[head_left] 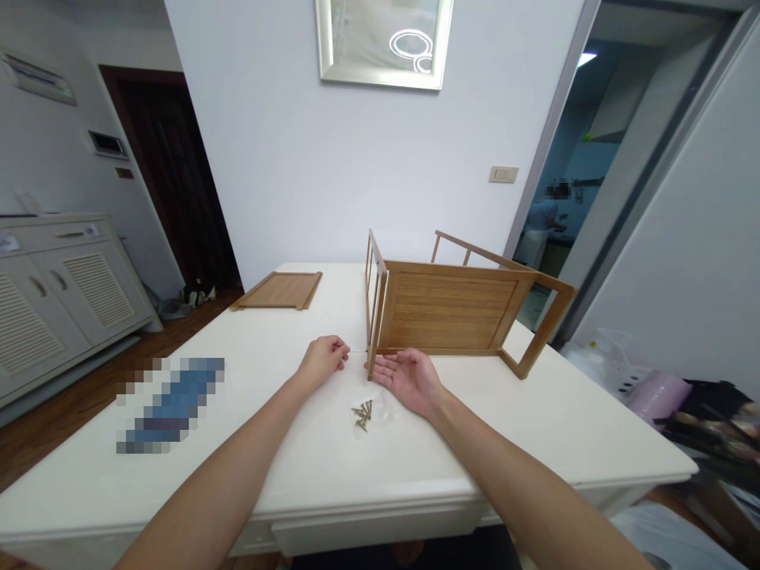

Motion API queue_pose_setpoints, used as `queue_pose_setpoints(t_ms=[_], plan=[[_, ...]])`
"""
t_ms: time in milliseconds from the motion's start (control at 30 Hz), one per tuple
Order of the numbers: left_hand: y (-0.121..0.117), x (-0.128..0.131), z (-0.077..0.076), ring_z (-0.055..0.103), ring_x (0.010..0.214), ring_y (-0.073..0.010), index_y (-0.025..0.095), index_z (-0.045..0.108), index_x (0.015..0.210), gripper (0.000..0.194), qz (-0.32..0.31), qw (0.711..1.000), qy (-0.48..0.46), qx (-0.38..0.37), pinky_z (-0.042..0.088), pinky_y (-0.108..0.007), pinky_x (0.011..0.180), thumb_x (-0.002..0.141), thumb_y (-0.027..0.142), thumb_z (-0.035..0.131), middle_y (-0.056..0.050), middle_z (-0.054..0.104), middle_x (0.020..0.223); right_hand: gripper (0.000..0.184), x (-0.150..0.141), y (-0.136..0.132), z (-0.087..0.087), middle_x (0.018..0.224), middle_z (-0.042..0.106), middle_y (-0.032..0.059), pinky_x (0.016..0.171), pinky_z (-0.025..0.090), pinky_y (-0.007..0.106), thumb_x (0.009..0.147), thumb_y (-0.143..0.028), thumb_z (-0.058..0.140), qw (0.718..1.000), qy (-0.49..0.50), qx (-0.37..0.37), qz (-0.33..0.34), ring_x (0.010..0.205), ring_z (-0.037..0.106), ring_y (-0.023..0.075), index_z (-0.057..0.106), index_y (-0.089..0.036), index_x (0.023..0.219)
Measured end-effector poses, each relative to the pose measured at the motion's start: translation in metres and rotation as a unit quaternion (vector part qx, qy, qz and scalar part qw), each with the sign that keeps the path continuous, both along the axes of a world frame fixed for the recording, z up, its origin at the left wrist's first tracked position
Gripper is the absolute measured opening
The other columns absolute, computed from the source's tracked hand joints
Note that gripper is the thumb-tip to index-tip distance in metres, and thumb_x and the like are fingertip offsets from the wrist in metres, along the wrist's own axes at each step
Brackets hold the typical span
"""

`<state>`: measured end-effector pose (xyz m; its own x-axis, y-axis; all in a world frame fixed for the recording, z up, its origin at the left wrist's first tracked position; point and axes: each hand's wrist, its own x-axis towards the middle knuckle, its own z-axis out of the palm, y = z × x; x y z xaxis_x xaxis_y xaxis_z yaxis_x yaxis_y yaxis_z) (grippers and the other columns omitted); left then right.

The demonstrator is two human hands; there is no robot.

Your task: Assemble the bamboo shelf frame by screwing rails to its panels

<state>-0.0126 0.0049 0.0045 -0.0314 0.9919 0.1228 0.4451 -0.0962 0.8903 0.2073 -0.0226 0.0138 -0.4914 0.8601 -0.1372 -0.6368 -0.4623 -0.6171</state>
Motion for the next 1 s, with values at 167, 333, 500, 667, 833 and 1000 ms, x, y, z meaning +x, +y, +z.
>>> queue_pose_setpoints(t_ms=[167,333,500,667,833,1000], plan=[[-0.004,-0.003,0.004,0.061,0.055,-0.0145,0.018,0.065,0.072,0.016,-0.003,0.992,0.109,0.056,0.043,-0.026,0.059,0.079,0.028,0.056,-0.003,0.069,0.065,0.005,0.0,0.001,-0.001,0.097,0.068,0.0176,0.09,0.053,0.041,0.069,-0.018,0.056,1.0,0.002,0.008,0.007,0.095,0.068,0.025,0.058,-0.014,0.072],[-0.008,-0.003,0.008,0.06,0.058,-0.0157,0.019,0.067,0.074,0.016,0.006,0.983,0.163,0.078,0.041,-0.025,0.063,0.081,0.028,0.056,-0.002,0.067,0.061,0.005,0.0,0.002,-0.002,0.097,0.067,0.019,0.091,0.053,0.041,0.068,-0.017,0.057,1.0,0.001,0.004,0.002,0.096,0.068,0.025,0.057,-0.014,0.071],[-0.011,-0.003,0.01,0.059,0.064,-0.0175,0.02,0.068,0.078,0.016,0.012,0.964,0.241,0.114,0.037,-0.026,0.064,0.084,0.03,0.056,-0.004,0.068,0.069,0.005,0.001,0.001,0.0,0.096,0.068,0.0182,0.091,0.053,0.041,0.068,-0.019,0.056,1.0,-0.003,0.005,0.001,0.095,0.068,0.0257,0.057,-0.014,0.07],[-0.017,0.0,0.017,0.061,0.073,-0.02,0.022,0.068,0.079,0.016,0.022,0.947,0.3,0.109,0.036,-0.027,0.068,0.085,0.032,0.057,-0.006,0.07,0.077,0.006,0.0,0.0,0.0,0.097,0.067,0.0185,0.091,0.053,0.042,0.069,-0.019,0.056,1.0,0.002,0.001,0.001,0.097,0.067,0.0254,0.058,-0.014,0.072],[-0.017,0.001,0.018,0.061,0.074,-0.0203,0.022,0.067,0.078,0.016,0.024,0.948,0.3,0.104,0.037,-0.027,0.069,0.085,0.032,0.057,-0.005,0.07,0.076,0.006,0.001,0.001,-0.001,0.097,0.066,0.019,0.092,0.054,0.04,0.069,-0.018,0.057,1.0,0.002,-0.004,0.002,0.097,0.067,0.0248,0.058,-0.013,0.072],[-0.013,0.001,0.011,0.06,0.063,-0.0171,0.021,0.063,0.071,0.019,0.017,0.976,0.188,0.105,0.041,-0.027,0.065,0.081,0.037,0.059,-0.002,0.067,0.067,0.006,0.001,0.001,0.0,0.098,0.067,0.0181,0.09,0.054,0.042,0.07,-0.019,0.056,1.0,-0.002,-0.001,0.002,0.097,0.067,0.0255,0.058,-0.014,0.073]])
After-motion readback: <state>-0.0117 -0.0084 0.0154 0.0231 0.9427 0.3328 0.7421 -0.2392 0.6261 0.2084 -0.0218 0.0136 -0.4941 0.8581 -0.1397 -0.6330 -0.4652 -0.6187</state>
